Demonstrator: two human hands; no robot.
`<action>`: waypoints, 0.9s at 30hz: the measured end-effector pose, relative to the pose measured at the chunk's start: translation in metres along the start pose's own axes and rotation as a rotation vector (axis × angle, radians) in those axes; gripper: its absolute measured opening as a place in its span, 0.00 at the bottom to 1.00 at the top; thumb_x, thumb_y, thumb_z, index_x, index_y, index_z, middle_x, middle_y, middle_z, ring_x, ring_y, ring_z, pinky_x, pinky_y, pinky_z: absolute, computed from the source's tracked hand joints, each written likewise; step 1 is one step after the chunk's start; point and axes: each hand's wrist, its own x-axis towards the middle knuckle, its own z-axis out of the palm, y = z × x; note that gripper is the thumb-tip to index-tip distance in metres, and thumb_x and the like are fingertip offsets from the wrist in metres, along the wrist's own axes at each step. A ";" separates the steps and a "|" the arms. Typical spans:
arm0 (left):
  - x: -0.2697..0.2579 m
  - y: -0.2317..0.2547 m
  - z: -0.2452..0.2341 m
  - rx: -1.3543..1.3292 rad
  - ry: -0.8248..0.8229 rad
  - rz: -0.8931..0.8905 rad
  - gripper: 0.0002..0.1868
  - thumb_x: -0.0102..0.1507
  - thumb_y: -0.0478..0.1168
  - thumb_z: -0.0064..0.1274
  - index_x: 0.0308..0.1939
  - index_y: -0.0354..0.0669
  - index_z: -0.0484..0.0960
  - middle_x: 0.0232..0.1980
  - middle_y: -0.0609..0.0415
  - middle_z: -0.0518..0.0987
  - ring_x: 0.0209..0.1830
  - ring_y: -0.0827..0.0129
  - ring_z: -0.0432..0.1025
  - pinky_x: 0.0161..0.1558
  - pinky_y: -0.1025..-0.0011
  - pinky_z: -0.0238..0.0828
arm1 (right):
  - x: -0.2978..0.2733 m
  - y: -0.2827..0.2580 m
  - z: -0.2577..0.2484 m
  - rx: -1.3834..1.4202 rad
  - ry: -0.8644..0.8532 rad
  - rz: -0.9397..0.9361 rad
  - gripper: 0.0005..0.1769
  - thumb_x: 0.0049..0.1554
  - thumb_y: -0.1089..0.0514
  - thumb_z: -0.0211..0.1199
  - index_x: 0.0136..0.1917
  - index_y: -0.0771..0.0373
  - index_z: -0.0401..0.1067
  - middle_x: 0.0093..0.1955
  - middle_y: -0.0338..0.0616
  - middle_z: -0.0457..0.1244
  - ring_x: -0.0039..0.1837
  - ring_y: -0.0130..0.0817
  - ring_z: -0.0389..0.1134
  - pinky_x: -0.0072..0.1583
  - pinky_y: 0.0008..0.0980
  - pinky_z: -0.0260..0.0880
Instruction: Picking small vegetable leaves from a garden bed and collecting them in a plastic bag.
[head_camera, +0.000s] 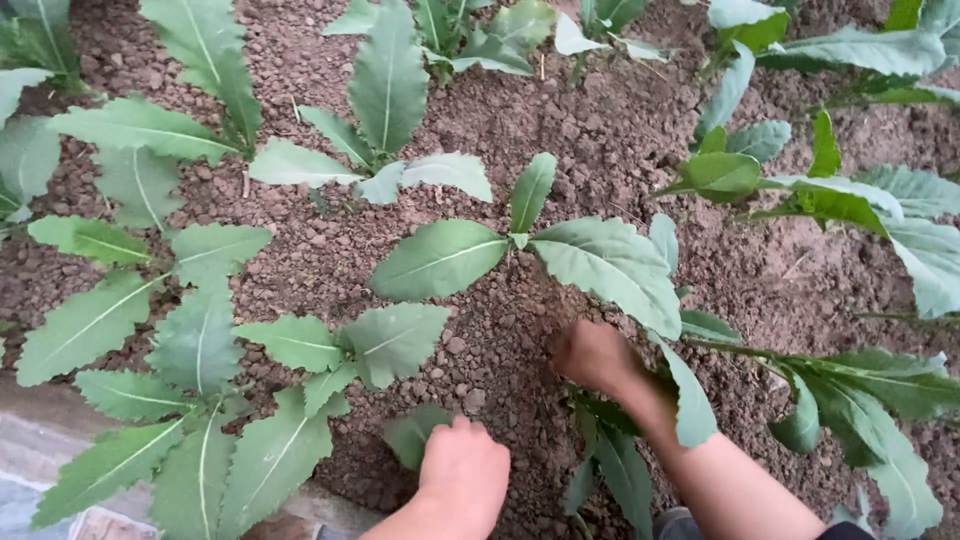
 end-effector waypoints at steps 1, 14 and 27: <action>0.002 0.002 0.001 0.201 -0.071 -0.006 0.18 0.72 0.38 0.38 0.52 0.46 0.87 0.57 0.38 0.77 0.58 0.43 0.64 0.56 0.44 0.63 | -0.006 -0.003 -0.001 -0.021 -0.032 0.079 0.07 0.62 0.56 0.65 0.44 0.54 0.82 0.41 0.38 0.73 0.39 0.28 0.71 0.42 0.23 0.75; 0.006 -0.038 -0.012 0.060 -0.244 -0.215 0.15 0.66 0.34 0.49 0.54 0.50 0.85 0.54 0.56 0.81 0.52 0.61 0.76 0.44 0.65 0.75 | -0.007 0.007 -0.006 0.044 -0.055 0.040 0.07 0.62 0.57 0.65 0.47 0.49 0.84 0.44 0.35 0.75 0.32 0.22 0.64 0.34 0.20 0.66; 0.014 -0.035 -0.017 -0.265 0.053 -0.135 0.10 0.67 0.30 0.44 0.47 0.40 0.80 0.40 0.51 0.76 0.33 0.62 0.73 0.32 0.62 0.77 | 0.016 0.000 0.015 -0.179 -0.061 0.045 0.12 0.60 0.44 0.64 0.51 0.52 0.75 0.42 0.38 0.70 0.45 0.33 0.73 0.47 0.35 0.78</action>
